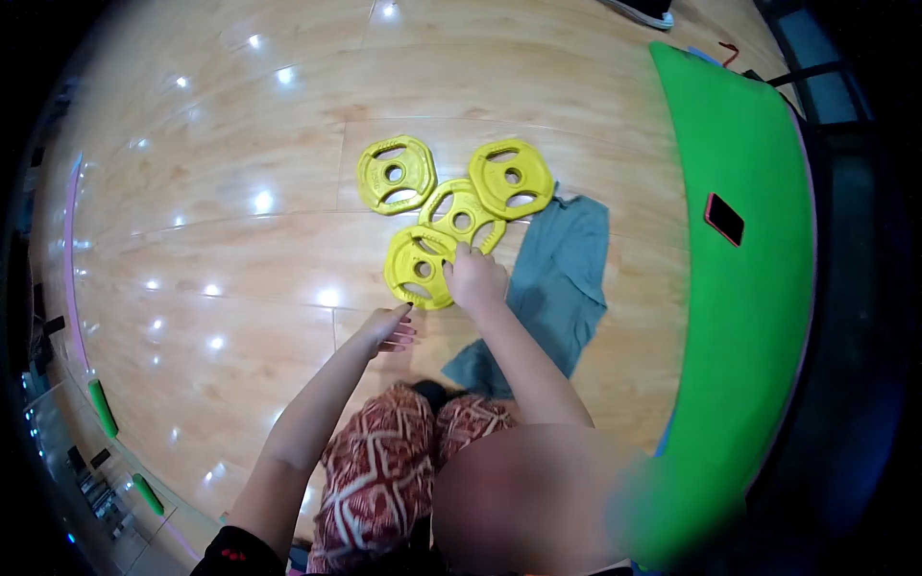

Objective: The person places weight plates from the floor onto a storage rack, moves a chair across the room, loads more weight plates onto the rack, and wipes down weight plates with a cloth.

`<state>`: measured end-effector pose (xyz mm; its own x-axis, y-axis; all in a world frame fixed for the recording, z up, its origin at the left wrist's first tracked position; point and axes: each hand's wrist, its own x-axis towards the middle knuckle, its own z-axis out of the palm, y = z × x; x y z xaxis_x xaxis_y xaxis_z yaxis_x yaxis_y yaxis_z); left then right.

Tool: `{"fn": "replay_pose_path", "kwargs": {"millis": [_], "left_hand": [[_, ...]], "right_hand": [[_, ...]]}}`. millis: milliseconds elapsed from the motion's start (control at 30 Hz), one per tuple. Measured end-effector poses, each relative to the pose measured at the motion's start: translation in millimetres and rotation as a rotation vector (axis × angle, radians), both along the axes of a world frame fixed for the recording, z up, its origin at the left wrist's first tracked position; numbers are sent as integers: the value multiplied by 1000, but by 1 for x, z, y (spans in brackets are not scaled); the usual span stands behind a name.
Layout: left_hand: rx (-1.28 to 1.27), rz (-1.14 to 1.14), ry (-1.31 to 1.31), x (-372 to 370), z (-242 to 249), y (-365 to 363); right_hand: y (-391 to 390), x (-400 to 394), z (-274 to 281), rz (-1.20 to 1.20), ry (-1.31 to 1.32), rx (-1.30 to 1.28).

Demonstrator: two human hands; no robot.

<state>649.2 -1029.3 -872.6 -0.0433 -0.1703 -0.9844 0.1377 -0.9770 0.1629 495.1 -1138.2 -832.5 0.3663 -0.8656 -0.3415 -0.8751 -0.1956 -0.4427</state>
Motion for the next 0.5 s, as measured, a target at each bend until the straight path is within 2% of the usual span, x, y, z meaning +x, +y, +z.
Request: {"fn": "replay_pose_path", "kwargs": {"millis": [67,100,133,167,200,233,267,300,333,367,400,433,500], "left_hand": [[-158,-313,-310,15,-32,-13],[-266,-688,-531,31,-36,-28],[-442,-675,-740,41,-34,-35],[-371,-666,-889,47,-30,-61],[-594,-684,-989,51,-26,-77],[-823,-692,-1083,52,-24,-89],[-840,-694,-1080,47,-30,-104],[-926,-722,-831,40,-35,-117],[-998,-753,-584,33,-38,-125],[-950,-978,-689,18,-35,-124],[-889,-1198,-798,0,-31,-125],[-741,-1267,-823,-11,-25,-128],[-752,-1337,-882,-19,-18,-126]], "right_hand": [[-13,8,-26,43,302,95],[-17,7,-42,41,296,77],[-17,5,-54,64,325,224],[-16,3,-66,80,346,372],[-7,-3,-86,64,340,359],[7,-12,-111,-29,6,600],[20,-22,-124,-120,-331,832],[34,-28,-124,-135,-334,824],[49,-25,-123,-319,-494,824],[61,-19,-121,-495,-659,815],[69,-15,-131,-497,-676,804],[79,-11,-151,-554,-747,717],[94,0,-156,-710,-885,609]]}}
